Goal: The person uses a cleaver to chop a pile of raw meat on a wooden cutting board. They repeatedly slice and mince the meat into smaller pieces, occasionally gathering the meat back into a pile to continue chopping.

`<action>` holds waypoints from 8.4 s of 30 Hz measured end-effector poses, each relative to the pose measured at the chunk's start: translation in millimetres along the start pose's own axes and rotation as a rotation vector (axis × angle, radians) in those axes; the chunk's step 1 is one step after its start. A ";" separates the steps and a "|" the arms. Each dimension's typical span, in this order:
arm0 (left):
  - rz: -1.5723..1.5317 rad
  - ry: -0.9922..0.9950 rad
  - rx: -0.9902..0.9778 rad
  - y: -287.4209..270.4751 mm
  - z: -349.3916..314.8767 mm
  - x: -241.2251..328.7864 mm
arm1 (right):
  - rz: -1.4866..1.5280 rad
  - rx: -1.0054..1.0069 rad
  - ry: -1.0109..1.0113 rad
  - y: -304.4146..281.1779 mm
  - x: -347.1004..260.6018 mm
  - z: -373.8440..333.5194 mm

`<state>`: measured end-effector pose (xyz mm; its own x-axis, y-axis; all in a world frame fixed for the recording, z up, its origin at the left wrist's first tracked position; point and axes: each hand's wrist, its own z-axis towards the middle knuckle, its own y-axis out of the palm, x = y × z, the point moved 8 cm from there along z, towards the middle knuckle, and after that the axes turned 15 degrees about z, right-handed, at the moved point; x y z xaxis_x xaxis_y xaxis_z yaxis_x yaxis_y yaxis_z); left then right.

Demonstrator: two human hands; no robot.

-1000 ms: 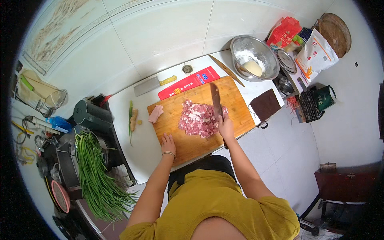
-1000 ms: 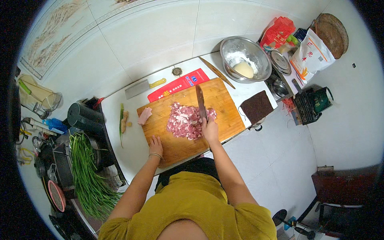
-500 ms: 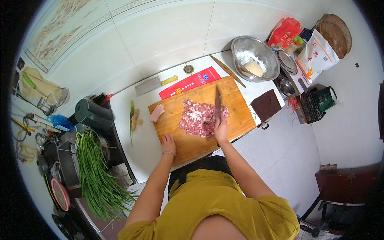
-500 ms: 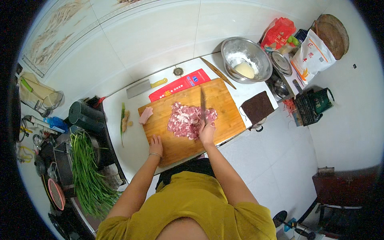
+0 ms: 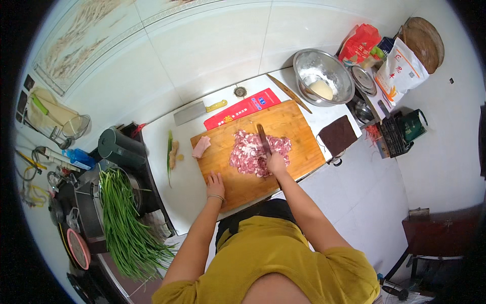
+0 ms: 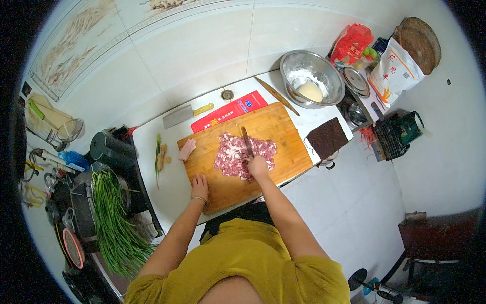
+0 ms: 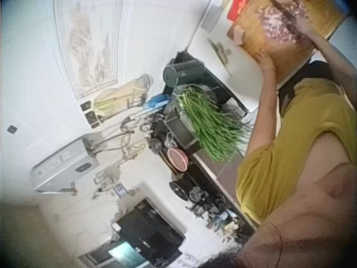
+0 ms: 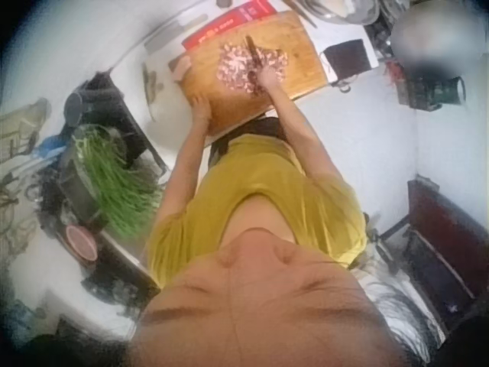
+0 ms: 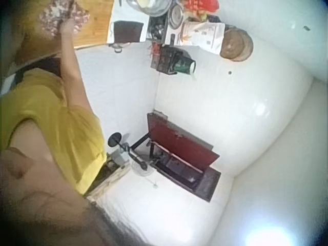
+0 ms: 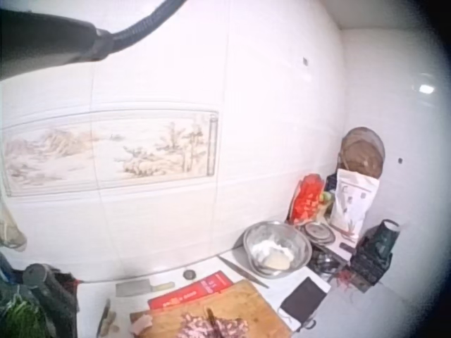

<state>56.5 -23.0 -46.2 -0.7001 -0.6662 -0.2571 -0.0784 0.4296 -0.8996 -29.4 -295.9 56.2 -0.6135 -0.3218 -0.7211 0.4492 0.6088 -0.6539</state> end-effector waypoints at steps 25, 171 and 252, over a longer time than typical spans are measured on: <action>-0.015 0.011 -0.011 -13.8 -6.9 3.0 | 0.271 0.122 -0.099 -30.0 -54.9 -16.0; 0.055 0.020 0.059 6.5 -1.1 -0.5 | -0.144 -0.006 -0.154 51.7 9.9 -21.1; -0.059 -0.135 -0.021 -34.1 -21.0 -4.4 | 0.029 -1.155 0.009 53.6 -17.6 204.7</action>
<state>47.3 -21.9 -7.0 -0.5917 -0.7663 -0.2503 -0.1327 0.3988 -0.9074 138.5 -406.0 -13.0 -0.6197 -0.2947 -0.7274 -0.3959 0.9177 -0.0346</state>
